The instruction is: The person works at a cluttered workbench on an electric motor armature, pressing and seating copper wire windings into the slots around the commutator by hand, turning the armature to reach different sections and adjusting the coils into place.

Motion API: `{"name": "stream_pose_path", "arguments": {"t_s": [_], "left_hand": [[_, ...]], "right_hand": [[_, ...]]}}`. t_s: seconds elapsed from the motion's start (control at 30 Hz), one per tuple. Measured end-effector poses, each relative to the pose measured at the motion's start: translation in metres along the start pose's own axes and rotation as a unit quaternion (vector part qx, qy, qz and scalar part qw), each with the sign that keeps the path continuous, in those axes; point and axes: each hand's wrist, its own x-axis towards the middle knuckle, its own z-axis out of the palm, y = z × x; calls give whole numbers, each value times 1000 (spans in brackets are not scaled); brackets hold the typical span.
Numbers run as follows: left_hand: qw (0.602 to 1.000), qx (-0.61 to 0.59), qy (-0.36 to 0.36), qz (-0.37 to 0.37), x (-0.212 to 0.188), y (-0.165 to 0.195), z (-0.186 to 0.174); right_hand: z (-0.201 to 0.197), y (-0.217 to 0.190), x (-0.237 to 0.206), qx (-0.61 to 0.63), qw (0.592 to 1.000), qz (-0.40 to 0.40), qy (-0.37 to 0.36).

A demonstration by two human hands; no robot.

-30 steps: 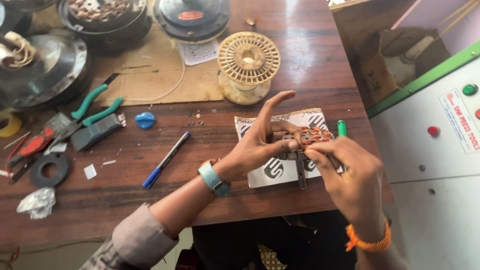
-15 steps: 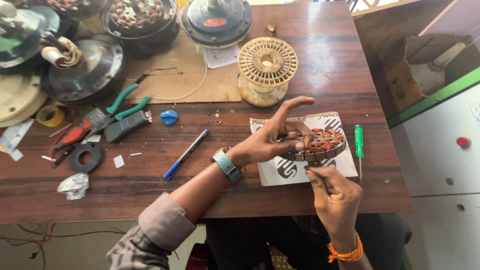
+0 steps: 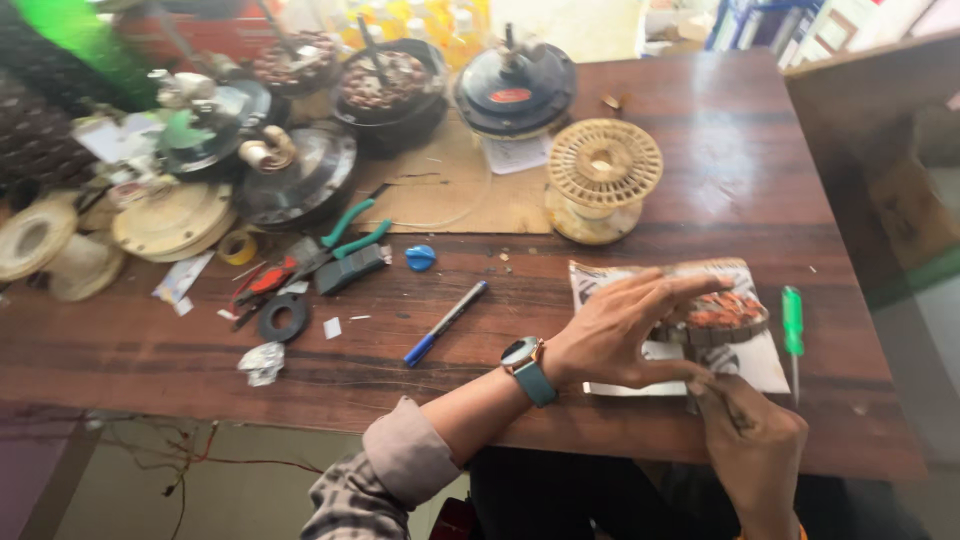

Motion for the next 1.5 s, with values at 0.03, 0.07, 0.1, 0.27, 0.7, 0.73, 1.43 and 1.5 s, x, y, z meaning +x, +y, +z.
{"name": "stream_pose_path", "arguments": {"t_s": [0.03,0.07,0.1,0.27,0.7,0.73,1.43,1.5], "left_hand": [[997,59,27,43,-1,3,7],[998,56,34,17,-3,6,12],[998,53,40,-10,-7,7,12],[997,56,45,-21,-10,9,11],[994,93,60,16,-4,13,10],[994,94,61,14,-5,12,10],[838,-468,67,-272,5,5,17],[851,-462,37,-246,4,2,15]], "right_hand": [[-3,2,-2,7,999,46,-16],[-7,4,-5,10,995,96,-30],[-11,6,-5,15,988,145,-43],[-40,10,10,91,986,135,-36],[-54,-35,89,25,994,-35,-105],[-53,-36,92,14,992,-46,-113],[-38,-35,124,-73,953,-276,-106],[-43,-42,101,-51,962,-254,-91]]}}
